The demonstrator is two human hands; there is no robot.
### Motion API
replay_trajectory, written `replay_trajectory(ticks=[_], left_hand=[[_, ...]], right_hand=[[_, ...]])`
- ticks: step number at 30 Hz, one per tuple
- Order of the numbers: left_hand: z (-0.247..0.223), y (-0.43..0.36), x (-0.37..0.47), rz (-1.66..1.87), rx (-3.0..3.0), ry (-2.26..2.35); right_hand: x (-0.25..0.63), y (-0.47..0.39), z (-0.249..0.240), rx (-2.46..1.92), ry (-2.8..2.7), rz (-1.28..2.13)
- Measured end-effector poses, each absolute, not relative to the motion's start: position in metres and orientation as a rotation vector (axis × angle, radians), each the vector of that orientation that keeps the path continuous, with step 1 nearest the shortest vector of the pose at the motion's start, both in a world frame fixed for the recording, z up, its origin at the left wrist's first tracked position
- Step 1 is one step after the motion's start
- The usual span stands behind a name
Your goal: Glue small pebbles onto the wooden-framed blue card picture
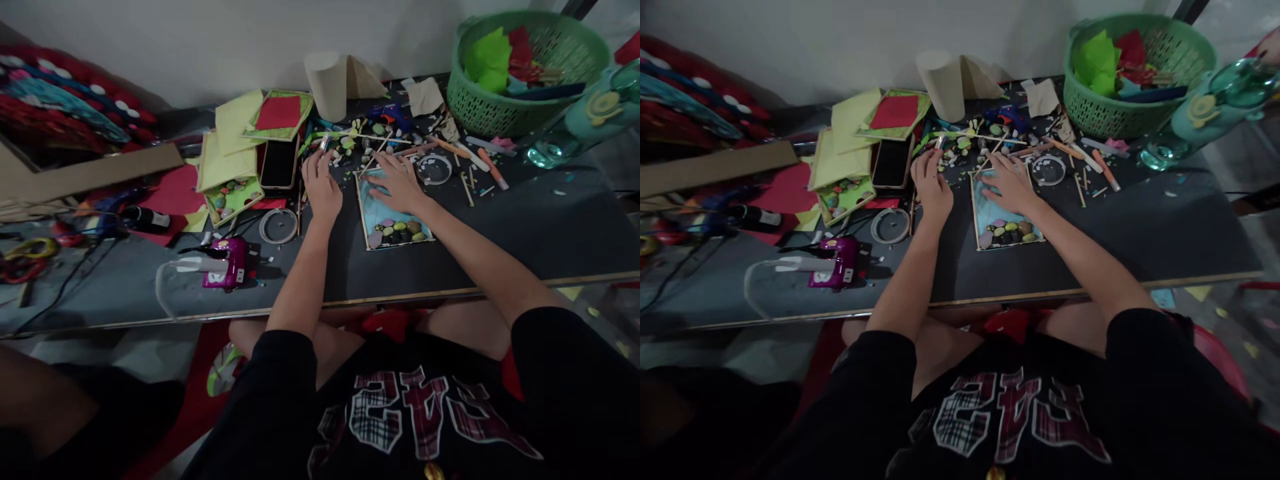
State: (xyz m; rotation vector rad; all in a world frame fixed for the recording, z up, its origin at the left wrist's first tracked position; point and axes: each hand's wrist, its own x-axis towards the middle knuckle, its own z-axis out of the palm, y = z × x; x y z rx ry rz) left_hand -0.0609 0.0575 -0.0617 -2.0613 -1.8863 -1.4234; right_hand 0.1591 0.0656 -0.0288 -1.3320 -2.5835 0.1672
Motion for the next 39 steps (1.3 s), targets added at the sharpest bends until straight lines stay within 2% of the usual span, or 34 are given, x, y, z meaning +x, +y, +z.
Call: replay_trajectory(ticks=[4,9,13,23,30,39], left_hand=[[-0.058,0.053,-0.054,-1.279,-2.224,-1.932],[-0.051,0.048,-0.048,-1.110,-2.388,-1.812],[-0.053,0.048,-0.048,-1.019,-2.406,-1.851],[-0.061,0.058,-0.055,-0.936,-2.423,-1.951],[-0.063,0.060,-0.056,-0.916,-2.458,-1.980],[-0.069,0.064,-0.057,-0.944,-2.478,-1.986]], right_hand=[[0.162,0.066,-0.030,-1.529,-2.374,0.137],[0.159,0.060,-0.029,-1.355,-2.582,0.120],[0.154,0.062,-0.033,-1.388,-2.563,0.114],[0.156,0.062,-0.027,-1.173,-2.680,0.272],[0.147,0.071,-0.029,-1.248,-2.462,0.373],[0.130,0.066,-0.030,-1.254,-2.450,0.388]])
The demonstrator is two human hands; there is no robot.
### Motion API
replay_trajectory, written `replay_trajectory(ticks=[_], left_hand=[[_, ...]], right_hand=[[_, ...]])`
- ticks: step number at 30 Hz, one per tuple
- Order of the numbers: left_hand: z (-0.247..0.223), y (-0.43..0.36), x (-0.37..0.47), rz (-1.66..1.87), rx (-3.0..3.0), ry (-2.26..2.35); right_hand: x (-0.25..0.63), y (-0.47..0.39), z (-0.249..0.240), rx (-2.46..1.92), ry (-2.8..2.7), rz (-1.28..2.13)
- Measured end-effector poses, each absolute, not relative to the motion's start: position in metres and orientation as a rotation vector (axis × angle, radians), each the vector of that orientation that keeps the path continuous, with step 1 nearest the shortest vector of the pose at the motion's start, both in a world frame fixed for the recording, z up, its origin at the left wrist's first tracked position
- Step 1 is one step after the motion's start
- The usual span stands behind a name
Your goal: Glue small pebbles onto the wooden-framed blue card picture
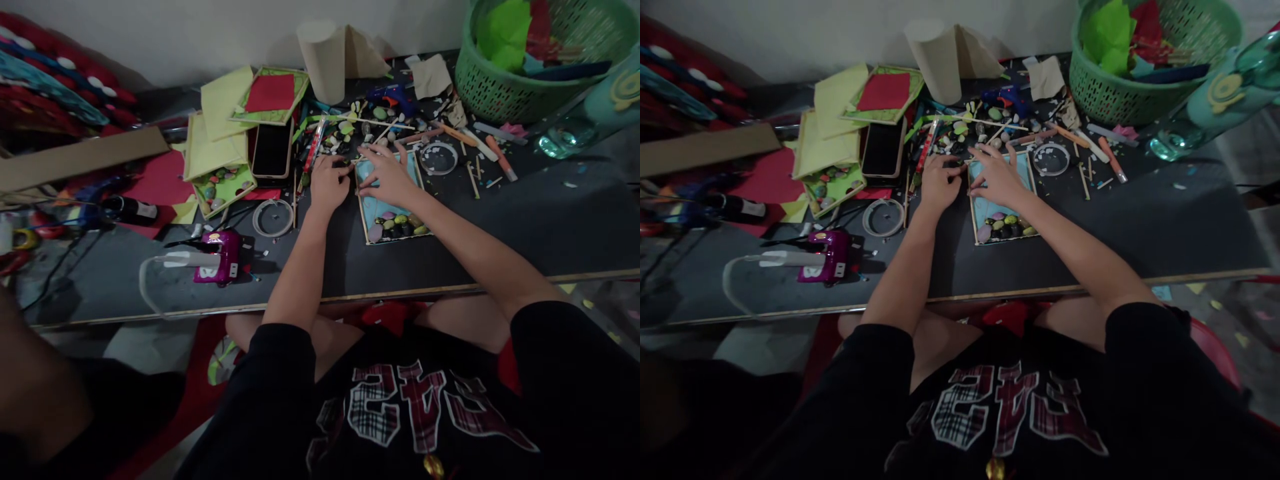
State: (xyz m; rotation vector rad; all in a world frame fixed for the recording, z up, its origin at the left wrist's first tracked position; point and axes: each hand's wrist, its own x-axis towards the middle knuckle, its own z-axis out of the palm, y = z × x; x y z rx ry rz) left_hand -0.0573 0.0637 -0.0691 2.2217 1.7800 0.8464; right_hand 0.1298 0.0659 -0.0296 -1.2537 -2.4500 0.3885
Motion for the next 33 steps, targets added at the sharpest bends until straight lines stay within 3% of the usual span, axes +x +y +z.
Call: replay_trajectory(ticks=[9,15,19,24,30,33], left_hand=[[-0.072,0.066,-0.061,0.850,2.225,1.735],[-0.069,0.066,-0.074,0.680,2.271,1.591],[-0.066,0.066,-0.080,0.640,2.204,1.582],[-0.073,0.070,-0.077,0.680,1.997,1.780],[-0.075,0.065,-0.063,1.008,1.944,1.942],[-0.069,0.057,-0.056,0.913,2.078,1.864]], right_hand=[[0.125,0.059,-0.021,-1.303,-2.544,0.376],[0.167,0.085,-0.033,-1.676,-2.084,0.264],[0.191,0.074,-0.036,-1.676,-2.182,0.185],[0.196,0.048,-0.036,-1.670,-2.222,0.126],[0.199,0.044,-0.035,-1.631,-2.167,0.141],[0.202,0.047,-0.037,-1.656,-2.087,0.200]])
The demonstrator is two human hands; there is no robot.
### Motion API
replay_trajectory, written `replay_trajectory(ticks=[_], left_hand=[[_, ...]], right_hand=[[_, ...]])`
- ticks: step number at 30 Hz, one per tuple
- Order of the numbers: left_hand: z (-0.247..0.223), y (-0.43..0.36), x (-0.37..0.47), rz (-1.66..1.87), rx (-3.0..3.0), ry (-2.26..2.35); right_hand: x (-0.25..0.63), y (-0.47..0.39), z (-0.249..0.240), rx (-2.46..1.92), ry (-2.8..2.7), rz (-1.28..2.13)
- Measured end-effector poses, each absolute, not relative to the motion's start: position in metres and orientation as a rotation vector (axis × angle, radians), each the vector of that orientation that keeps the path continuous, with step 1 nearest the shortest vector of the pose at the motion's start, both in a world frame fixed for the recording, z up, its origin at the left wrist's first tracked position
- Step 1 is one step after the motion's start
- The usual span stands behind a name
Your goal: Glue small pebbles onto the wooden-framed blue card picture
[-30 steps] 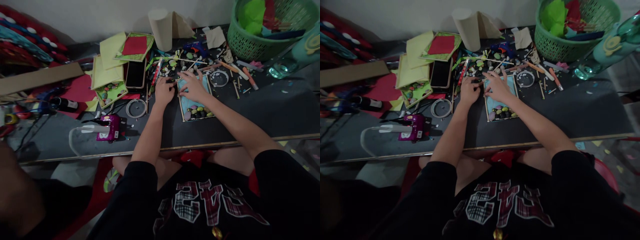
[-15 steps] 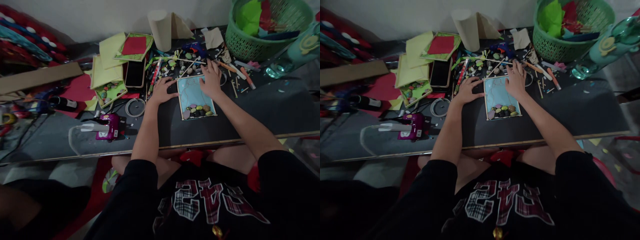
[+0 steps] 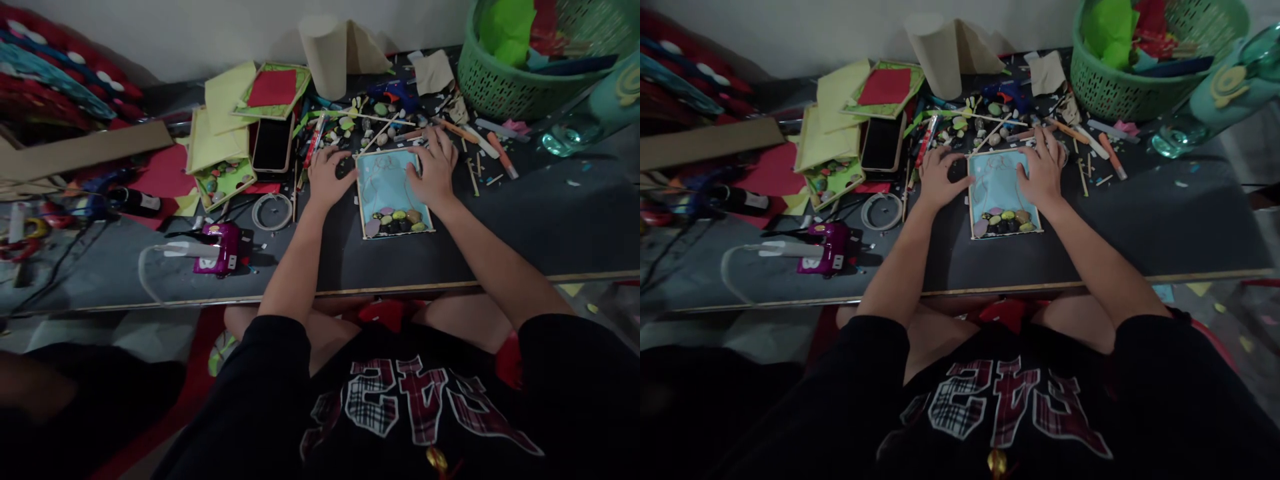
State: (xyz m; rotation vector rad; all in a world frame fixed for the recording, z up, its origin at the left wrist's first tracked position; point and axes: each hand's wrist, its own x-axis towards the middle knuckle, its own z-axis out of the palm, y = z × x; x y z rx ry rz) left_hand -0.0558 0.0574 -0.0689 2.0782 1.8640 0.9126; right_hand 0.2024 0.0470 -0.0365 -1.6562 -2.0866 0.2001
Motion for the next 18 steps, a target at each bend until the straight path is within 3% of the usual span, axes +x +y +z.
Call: replay_trajectory(ticks=[3,15,18], left_hand=[[-0.068,0.053,-0.051,0.805,2.121,1.849],[-0.071,0.063,-0.061,0.941,1.930,2.074],[-0.065,0.060,-0.064,0.871,2.067,1.937]], right_hand=[[0.204,0.050,-0.041,-1.644,-2.068,0.218],[0.199,0.048,-0.041,-1.589,-2.157,0.193],[0.200,0.049,-0.046,-1.600,-2.147,0.183]])
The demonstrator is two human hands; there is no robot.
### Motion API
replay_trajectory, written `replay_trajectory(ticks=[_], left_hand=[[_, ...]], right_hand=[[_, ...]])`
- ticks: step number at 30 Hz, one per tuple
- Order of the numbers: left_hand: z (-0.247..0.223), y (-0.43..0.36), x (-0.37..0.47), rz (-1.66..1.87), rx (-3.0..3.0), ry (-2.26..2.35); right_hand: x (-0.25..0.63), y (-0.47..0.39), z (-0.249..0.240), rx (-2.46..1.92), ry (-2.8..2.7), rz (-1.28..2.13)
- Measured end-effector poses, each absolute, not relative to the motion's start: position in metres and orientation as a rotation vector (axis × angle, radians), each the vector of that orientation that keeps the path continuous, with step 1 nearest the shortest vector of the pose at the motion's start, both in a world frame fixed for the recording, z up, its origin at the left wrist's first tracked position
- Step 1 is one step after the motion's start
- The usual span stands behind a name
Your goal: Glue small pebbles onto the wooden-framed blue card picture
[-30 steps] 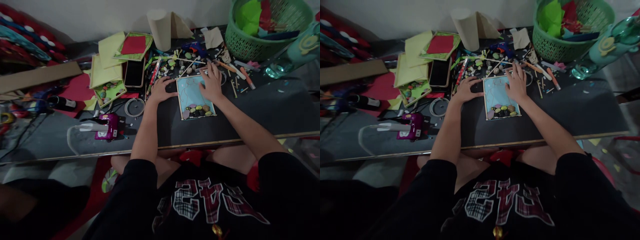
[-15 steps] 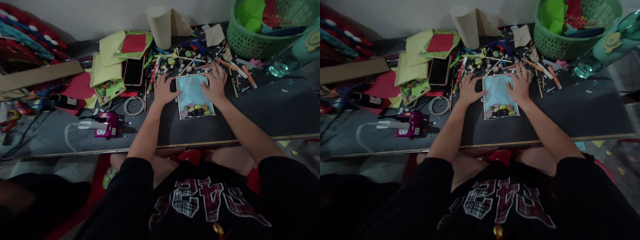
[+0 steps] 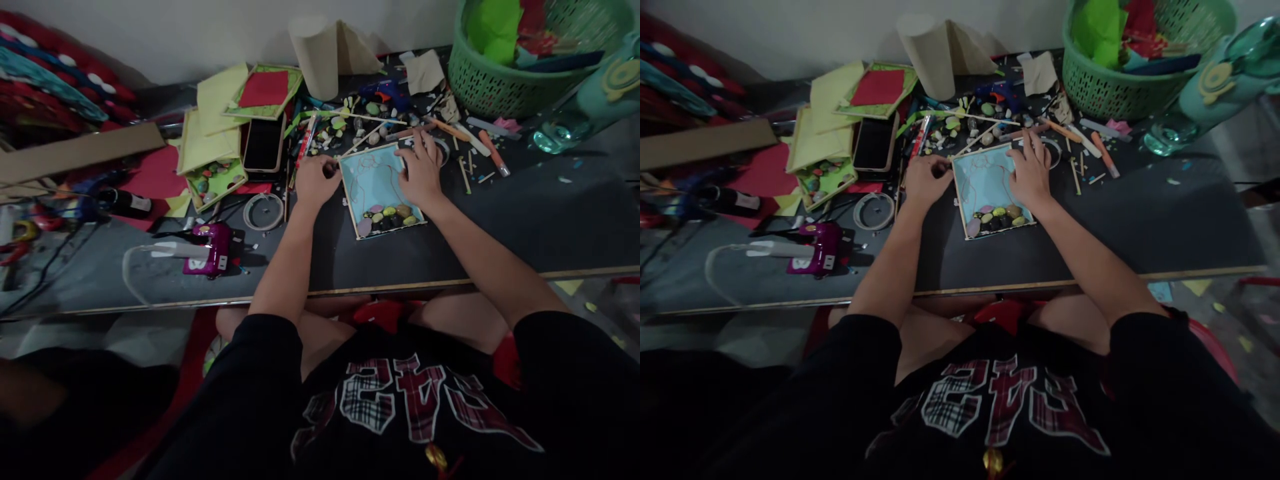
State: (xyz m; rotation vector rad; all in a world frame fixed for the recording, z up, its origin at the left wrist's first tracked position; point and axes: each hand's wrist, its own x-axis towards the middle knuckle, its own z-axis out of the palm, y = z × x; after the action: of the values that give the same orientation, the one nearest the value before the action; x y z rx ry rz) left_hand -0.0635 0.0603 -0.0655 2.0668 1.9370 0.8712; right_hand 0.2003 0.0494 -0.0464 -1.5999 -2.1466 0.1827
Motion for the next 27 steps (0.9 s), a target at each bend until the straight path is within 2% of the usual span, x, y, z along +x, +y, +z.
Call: replay_trajectory(ticks=[4,17,22,24,27], left_hand=[[-0.067,0.065,-0.072,0.757,2.221,1.690],[-0.072,0.079,-0.086,0.669,2.047,1.734],[-0.069,0.080,-0.083,0.879,1.999,1.717],[-0.066,0.075,-0.076,1.017,2.088,1.738],[-0.063,0.067,-0.066,1.003,2.339,1.576]], right_hand=[[0.202,0.052,-0.052,-1.616,-2.128,0.144],[0.203,0.056,-0.054,-1.694,-2.037,0.219],[0.204,0.058,-0.055,-1.681,-2.085,0.169],[0.201,0.056,-0.050,-1.747,-2.103,0.138],[0.196,0.051,-0.042,-1.836,-2.101,0.147]])
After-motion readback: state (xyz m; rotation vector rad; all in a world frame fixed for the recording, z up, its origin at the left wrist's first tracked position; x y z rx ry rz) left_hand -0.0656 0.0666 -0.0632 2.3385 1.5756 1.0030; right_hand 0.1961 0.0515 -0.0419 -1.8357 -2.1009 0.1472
